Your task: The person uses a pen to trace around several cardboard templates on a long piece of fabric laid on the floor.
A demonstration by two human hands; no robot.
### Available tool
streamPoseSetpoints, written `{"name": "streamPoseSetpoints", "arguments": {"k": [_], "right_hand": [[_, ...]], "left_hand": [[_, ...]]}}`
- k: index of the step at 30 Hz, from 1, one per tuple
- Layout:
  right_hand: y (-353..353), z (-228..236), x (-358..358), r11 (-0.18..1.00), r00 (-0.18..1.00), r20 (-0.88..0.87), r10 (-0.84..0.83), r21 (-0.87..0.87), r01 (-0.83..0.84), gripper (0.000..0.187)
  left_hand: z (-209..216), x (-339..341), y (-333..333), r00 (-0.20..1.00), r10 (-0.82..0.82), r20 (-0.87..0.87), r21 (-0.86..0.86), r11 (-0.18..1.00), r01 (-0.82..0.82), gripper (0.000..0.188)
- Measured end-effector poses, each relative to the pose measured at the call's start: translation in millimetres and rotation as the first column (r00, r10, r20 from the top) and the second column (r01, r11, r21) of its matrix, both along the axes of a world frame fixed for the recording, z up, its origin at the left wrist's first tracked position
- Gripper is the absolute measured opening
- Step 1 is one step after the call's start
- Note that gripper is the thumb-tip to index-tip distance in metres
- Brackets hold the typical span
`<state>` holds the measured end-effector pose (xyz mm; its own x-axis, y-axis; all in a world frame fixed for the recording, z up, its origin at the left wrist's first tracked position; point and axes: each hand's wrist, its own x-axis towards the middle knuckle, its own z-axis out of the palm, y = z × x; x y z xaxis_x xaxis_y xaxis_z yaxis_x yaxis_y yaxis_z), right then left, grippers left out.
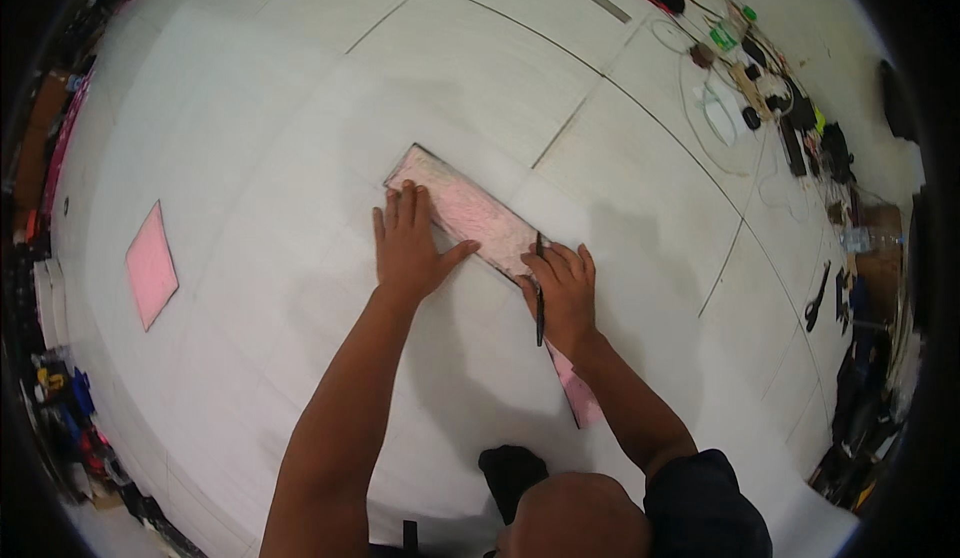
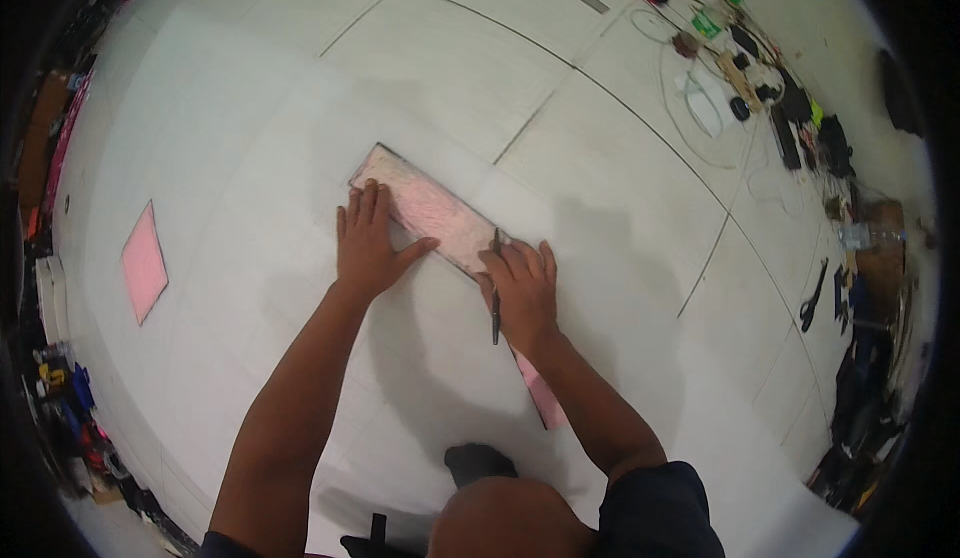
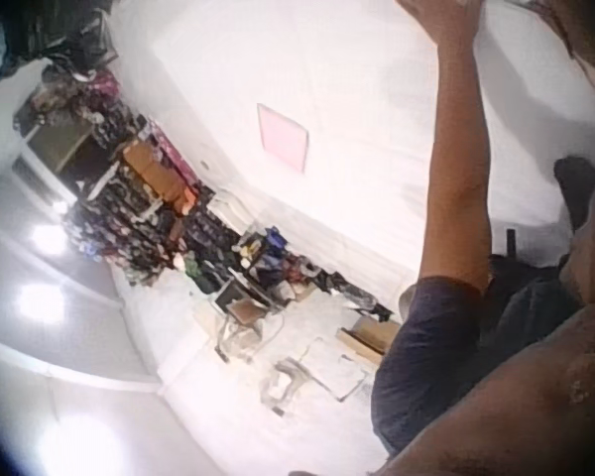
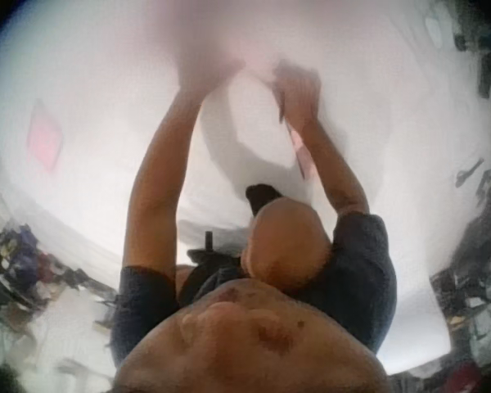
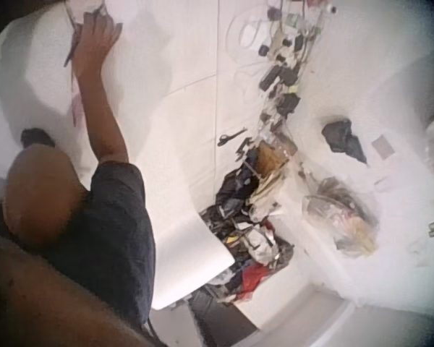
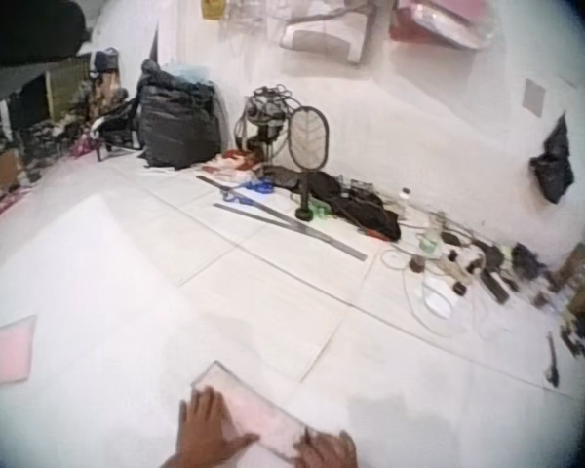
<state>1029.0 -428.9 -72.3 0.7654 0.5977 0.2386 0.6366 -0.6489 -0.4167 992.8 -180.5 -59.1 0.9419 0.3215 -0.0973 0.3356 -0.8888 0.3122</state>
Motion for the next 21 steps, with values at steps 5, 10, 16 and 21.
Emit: {"name": "streamPoseSetpoints", "arguments": {"k": [5, 10, 16, 21], "right_hand": [[-0.2, -15.5, 3.3, 0.998, 0.998, 0.033, -0.045, 0.047, 0.043, 0.035], [0.3, -15.4, 2.9, 0.998, 0.999, 0.017, -0.041, 0.044, 0.040, 0.038], [1.1, -13.2, 4.3, 0.998, 0.999, 0.012, -0.029, 0.054, 0.029, 0.041], [-0.1, -11.1, 4.2, 0.999, 1.000, -0.006, -0.029, 0.037, 0.030, 0.042]], "left_hand": [[0.0, 14.2, 0.7, 0.999, 0.046, 0.015, -0.069, 0.997, -0.045, 0.110], [-0.2, 8.1, 5.1, 0.996, 0.073, 0.060, -0.133, 0.989, -0.065, 0.110], [-0.8, 7.5, 6.2, 0.992, 0.105, 0.075, -0.180, 0.980, -0.090, 0.116], [-3.8, 7.0, 6.6, 0.986, 0.126, 0.112, -0.183, 0.978, -0.104, 0.117]]}}
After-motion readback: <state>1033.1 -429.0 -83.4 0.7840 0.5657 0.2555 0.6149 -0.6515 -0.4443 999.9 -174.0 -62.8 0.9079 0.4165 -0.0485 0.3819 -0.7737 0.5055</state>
